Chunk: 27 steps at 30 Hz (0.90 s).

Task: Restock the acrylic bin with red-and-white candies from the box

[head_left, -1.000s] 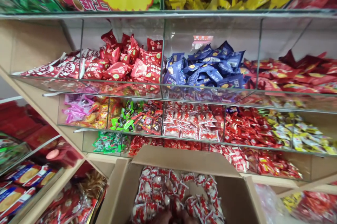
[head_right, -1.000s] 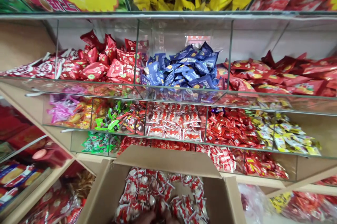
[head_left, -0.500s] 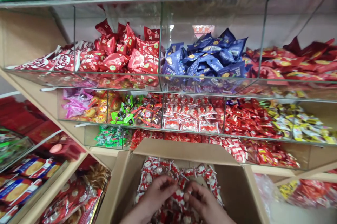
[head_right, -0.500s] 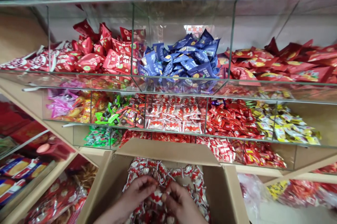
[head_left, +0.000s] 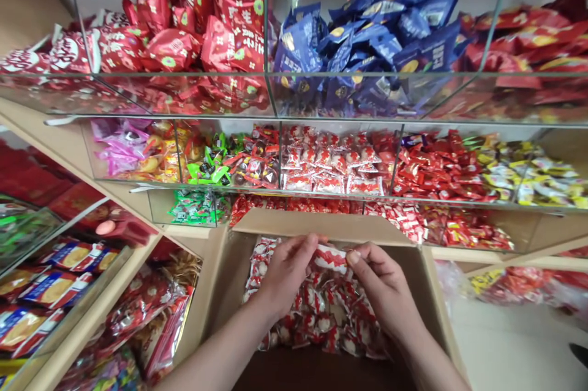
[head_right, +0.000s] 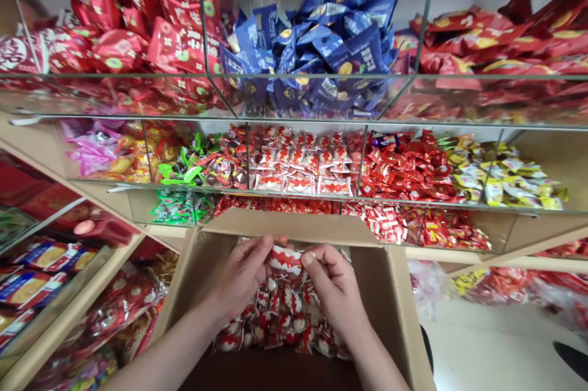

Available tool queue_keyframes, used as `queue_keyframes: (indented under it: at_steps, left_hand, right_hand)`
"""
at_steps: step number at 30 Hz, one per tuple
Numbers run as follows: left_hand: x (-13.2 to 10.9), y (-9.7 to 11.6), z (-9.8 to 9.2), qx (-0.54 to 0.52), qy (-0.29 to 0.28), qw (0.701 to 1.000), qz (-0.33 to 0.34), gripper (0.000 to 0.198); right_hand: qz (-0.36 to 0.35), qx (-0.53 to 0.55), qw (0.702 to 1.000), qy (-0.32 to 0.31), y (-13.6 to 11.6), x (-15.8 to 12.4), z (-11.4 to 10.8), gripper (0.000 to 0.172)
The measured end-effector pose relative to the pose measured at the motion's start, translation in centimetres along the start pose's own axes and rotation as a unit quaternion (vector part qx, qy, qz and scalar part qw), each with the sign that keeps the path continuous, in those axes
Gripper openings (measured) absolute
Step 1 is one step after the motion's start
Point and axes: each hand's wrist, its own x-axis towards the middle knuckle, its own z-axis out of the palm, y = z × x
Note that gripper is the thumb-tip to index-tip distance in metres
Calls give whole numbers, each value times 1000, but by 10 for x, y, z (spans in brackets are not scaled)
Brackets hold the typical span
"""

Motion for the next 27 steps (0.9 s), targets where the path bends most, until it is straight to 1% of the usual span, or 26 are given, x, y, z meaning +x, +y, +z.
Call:
queue_keyframes:
  at_steps: [1,2,3,5,6,7,8,9,10,11,13,14,16,18,20,22,23,25,26,27]
  left_hand:
    - [-2,1,1,-2,-7,1000,-5,35]
    - [-4,3,1,-9,-14,1000,-12,36]
    - [-5,4,2,-24,-22,999,-22,37]
    - [-7,5,3,-67,-35,997,-35,35]
    - [-7,5,3,-89,-37,995,-32,33]
    - [-6,5,3,-103,-34,994,-24,30]
    - [-6,4,3,-109,-24,994,-11,27]
    - [-5,3,3,-110,-11,994,1,25]
    - [-4,2,3,-109,2,994,10,25]
    - [-4,1,3,-106,13,994,15,26]
    - [-4,0,4,-98,27,995,16,29]
    - [-4,0,4,-93,31,995,15,31]
    - [-5,1,5,-80,28,996,15,34]
    - [-6,4,5,-53,5,999,10,39]
    - [-8,7,1,0,-25,1000,0,41]
    - [-10,10,-4,78,-49,996,-12,36]
    - [-10,9,-7,114,-50,992,-19,31]
    - [-11,5,-13,166,-33,985,-29,20]
    - [-11,0,-16,176,-13,984,-31,18]
    - [-10,-6,-18,172,13,985,-32,18]
  right_hand:
    - [-42,-53,998,12,-2,-1,-1,14]
    - [-99,-113,988,27,-3,-2,-2,8]
    - [-166,-175,970,39,-4,-2,-2,5]
    - [-292,-269,917,42,-5,-5,-2,22]
    - [-334,-296,894,32,-4,-7,-1,29]
    - [-360,-310,880,22,-4,-9,0,33]
    - [-366,-315,876,12,-3,-12,1,35]
    - [-355,-310,882,10,-3,-15,3,34]
    - [-330,-293,897,20,-2,-17,5,31]
    - [-294,-263,918,41,-1,-20,7,29]
    - [-191,-163,964,89,0,-21,12,26]
    - [-133,-102,980,103,1,-21,14,27]
    - [-35,3,994,104,2,-16,16,28]
    - [20,56,994,88,3,-11,16,22]
    - [25,40,997,65,5,-8,12,15]
    - [-9,-19,1000,18,7,-9,8,11]
    - [-32,-51,998,-8,8,-10,7,9]
    - [-71,-102,992,-37,12,-11,5,8]
    - [-88,-125,988,-36,14,-11,5,8]
    - [-112,-153,982,-22,17,-11,6,7]
